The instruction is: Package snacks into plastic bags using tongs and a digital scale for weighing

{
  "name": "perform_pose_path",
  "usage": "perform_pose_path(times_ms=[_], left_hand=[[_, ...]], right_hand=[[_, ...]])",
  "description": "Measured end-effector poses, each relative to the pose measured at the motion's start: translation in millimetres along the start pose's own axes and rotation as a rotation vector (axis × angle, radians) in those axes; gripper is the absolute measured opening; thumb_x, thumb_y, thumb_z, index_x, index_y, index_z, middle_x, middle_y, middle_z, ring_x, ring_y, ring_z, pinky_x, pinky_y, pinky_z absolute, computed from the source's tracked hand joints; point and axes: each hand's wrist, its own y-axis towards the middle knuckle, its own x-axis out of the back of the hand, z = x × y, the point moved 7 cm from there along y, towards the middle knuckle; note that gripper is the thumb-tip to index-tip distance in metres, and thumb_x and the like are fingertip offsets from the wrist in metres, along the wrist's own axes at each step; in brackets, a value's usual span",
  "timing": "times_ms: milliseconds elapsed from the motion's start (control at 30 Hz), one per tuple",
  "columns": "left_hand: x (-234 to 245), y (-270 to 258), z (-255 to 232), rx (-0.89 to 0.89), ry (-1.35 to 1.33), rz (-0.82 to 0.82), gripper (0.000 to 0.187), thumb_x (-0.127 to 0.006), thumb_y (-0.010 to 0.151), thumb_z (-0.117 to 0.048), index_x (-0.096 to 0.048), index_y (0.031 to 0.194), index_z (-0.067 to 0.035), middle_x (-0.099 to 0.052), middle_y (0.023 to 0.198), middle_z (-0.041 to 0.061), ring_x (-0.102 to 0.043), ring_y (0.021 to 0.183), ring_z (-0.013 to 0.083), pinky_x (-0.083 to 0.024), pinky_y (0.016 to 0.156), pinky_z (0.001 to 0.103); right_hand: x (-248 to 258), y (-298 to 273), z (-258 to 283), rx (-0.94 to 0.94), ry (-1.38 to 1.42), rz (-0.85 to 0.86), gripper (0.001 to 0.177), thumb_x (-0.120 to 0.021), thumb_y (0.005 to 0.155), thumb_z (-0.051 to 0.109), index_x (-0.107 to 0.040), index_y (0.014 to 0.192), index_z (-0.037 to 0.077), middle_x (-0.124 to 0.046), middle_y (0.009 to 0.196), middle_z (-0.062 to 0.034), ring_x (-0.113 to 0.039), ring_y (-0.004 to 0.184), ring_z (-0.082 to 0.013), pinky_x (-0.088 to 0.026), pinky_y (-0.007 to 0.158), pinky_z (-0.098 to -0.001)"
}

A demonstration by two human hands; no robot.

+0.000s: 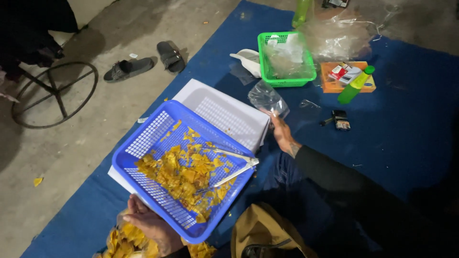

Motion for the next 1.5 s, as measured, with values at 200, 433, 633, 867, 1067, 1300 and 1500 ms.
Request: perform_pose_path(times_ms=[200, 433, 633, 867, 1067, 1300, 1500], left_hand=[[-17.2, -27.4, -16.4, -0.025, 0.080, -0.043, 0.070, -0.042, 0.109, -0.069, -0.057, 0.154, -0.018, -0.061, 0.167, 0.008, -0.055, 0.160, 0.0221, -0.042, 0.136, 0.040], [-8.5, -27.6, -21.2, 0.205, -0.039, -0.137, 0.057, -0.041, 0.115, -0.058, -0.058, 0.149, -0.017, -0.061, 0.169, 0.004, -0.057, 0.157, 0.0181, -0.044, 0.130, 0.036], [12.1, 0.4, -35.7, -0.070, -0.117, -0.276, 0.042, -0.054, 0.117, -0.037, -0.068, 0.140, -0.005, -0.071, 0.150, 0.014, -0.063, 0.153, 0.0206, -0.046, 0.139, 0.032], [-29.0, -20.0, -86.3, -0.073, -0.029, -0.181, 0.046, -0.049, 0.117, -0.040, -0.062, 0.147, -0.008, -0.063, 0.163, 0.016, -0.053, 0.163, 0.0277, -0.037, 0.145, 0.041], [-32.0, -18.8, -88.2, 0.124, 0.093, -0.208, 0.066, -0.049, 0.108, -0.053, -0.055, 0.164, -0.018, -0.055, 0.178, 0.000, -0.039, 0.174, 0.0170, -0.018, 0.141, 0.049], [-43.9, -26.7, -105.0, 0.186, 0.127, -0.196, 0.046, -0.056, 0.111, -0.036, -0.062, 0.155, -0.022, -0.068, 0.164, -0.004, -0.058, 0.159, 0.0118, -0.031, 0.129, 0.047], [-36.9, -23.9, -99.5, 0.173, 0.097, -0.140, 0.036, -0.059, 0.112, -0.029, -0.069, 0.146, -0.022, -0.073, 0.158, -0.004, -0.062, 0.148, 0.0092, -0.035, 0.123, 0.040]], right_hand=[[19.1, -22.7, 17.4, -0.002, -0.054, 0.025, 0.079, -0.023, 0.110, 0.070, -0.071, 0.156, 0.027, -0.065, 0.169, -0.0071, -0.055, 0.158, -0.0209, -0.033, 0.133, -0.0315], [68.2, 21.6, -65.6, 0.055, -0.017, 0.043, 0.075, -0.033, 0.119, 0.064, -0.071, 0.157, 0.012, -0.083, 0.130, -0.0135, -0.080, 0.104, -0.0193, -0.062, 0.087, -0.0275], [107.1, -51.2, -84.9, 0.279, -0.739, -0.122, 0.036, -0.056, 0.125, 0.035, -0.078, 0.139, 0.011, -0.083, 0.126, -0.0150, -0.076, 0.121, -0.0371, -0.053, 0.109, -0.0463], [97.0, -42.5, -87.6, 0.397, -0.747, -0.157, 0.030, -0.057, 0.129, 0.031, -0.080, 0.133, 0.012, -0.086, 0.110, -0.0051, -0.079, 0.106, -0.0262, -0.056, 0.095, -0.0414], [103.7, -31.6, -106.4, 0.267, -0.658, -0.174, 0.028, -0.065, 0.124, 0.025, -0.080, 0.142, 0.009, -0.086, 0.111, -0.0082, -0.080, 0.109, -0.0214, -0.056, 0.101, -0.0354], [102.3, -38.5, -95.1, 0.261, -0.657, -0.195, 0.016, -0.069, 0.117, 0.023, -0.083, 0.122, 0.016, -0.085, 0.108, -0.0015, -0.077, 0.102, -0.0197, -0.054, 0.095, -0.0353], [99.8, -40.1, -88.2, 0.190, -0.642, -0.184, 0.022, -0.064, 0.119, 0.028, -0.077, 0.129, 0.013, -0.087, 0.107, -0.0066, -0.081, 0.107, -0.0244, -0.056, 0.096, -0.0385]])
